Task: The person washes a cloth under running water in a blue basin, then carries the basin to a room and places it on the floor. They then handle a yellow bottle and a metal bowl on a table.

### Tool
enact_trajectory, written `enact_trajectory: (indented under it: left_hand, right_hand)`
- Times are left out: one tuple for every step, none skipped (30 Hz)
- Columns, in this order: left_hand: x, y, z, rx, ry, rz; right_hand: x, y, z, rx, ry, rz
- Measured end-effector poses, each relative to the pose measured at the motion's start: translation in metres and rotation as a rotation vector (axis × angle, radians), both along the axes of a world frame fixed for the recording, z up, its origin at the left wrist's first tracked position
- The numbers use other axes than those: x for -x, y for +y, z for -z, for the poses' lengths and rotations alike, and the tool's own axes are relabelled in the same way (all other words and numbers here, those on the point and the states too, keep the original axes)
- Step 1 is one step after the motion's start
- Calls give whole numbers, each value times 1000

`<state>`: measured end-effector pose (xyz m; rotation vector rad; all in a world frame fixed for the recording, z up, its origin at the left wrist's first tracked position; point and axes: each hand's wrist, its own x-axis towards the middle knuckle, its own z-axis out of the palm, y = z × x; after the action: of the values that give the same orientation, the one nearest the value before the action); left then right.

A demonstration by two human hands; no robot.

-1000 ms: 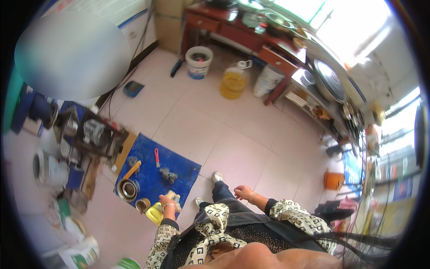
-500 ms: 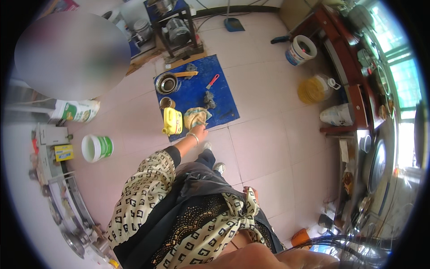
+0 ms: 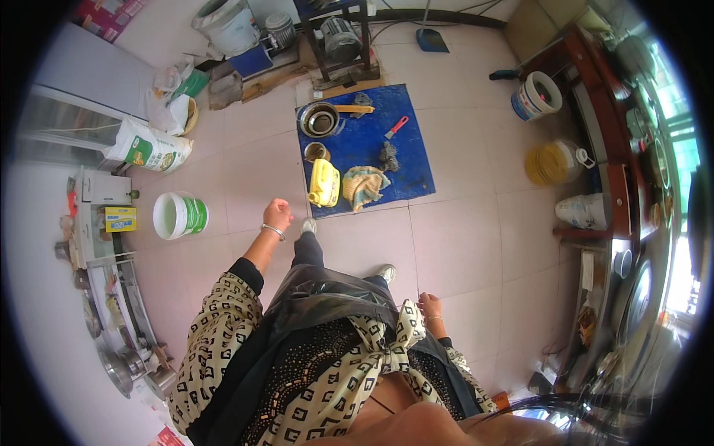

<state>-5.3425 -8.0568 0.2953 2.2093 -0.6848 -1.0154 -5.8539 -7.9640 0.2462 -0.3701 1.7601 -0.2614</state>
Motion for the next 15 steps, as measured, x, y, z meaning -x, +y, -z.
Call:
enact_trajectory:
  left_hand:
    - [-17,-4,1,-6,55,-72]
    - [-34,-11,4,-33,90,-113]
    - [-51,-15,12,-64,129,-154]
    - [-69,-22,21,-99,167,-190]
    - [-85,-29,35,-132,223,-201]
    - [-107,-40,54,-163,274,-215]
    - [-123,-52,72,-198,331,-227]
    - [-140,-68,90,-228,396,-227]
    - [-148,-84,109,-267,473,-229]
    - [-157,-103,123,-299,542,-232]
    - [-159,-129,136,-288,553,-185]
    - [-160,-153,145,-307,543,-143]
    - [-170,-173,155,-316,522,-123]
    - [-179,-190,169,-311,529,-91]
    - [-193,-210,185,-301,530,-62]
  right_hand:
    - [-9,-4,1,1,7,5]
    - [-19,-7,2,2,15,13]
    - [-29,-7,3,-2,28,23]
    - [-39,-6,4,-8,40,38]
    - [-51,-3,5,18,80,74]
    - [-74,-3,2,-3,85,86]
    - [-90,2,-4,-26,97,100]
    - [-108,8,-10,-52,107,116]
    - [-123,17,-16,-113,92,135]
    - [-141,26,-24,-106,80,39]
    - [-177,23,-53,-101,145,14]
    - [-190,42,-54,-108,90,79]
    - [-204,52,-55,-118,4,163]
    - [-213,68,-55,-171,3,167]
    - [-222,82,-44,-221,-4,167]
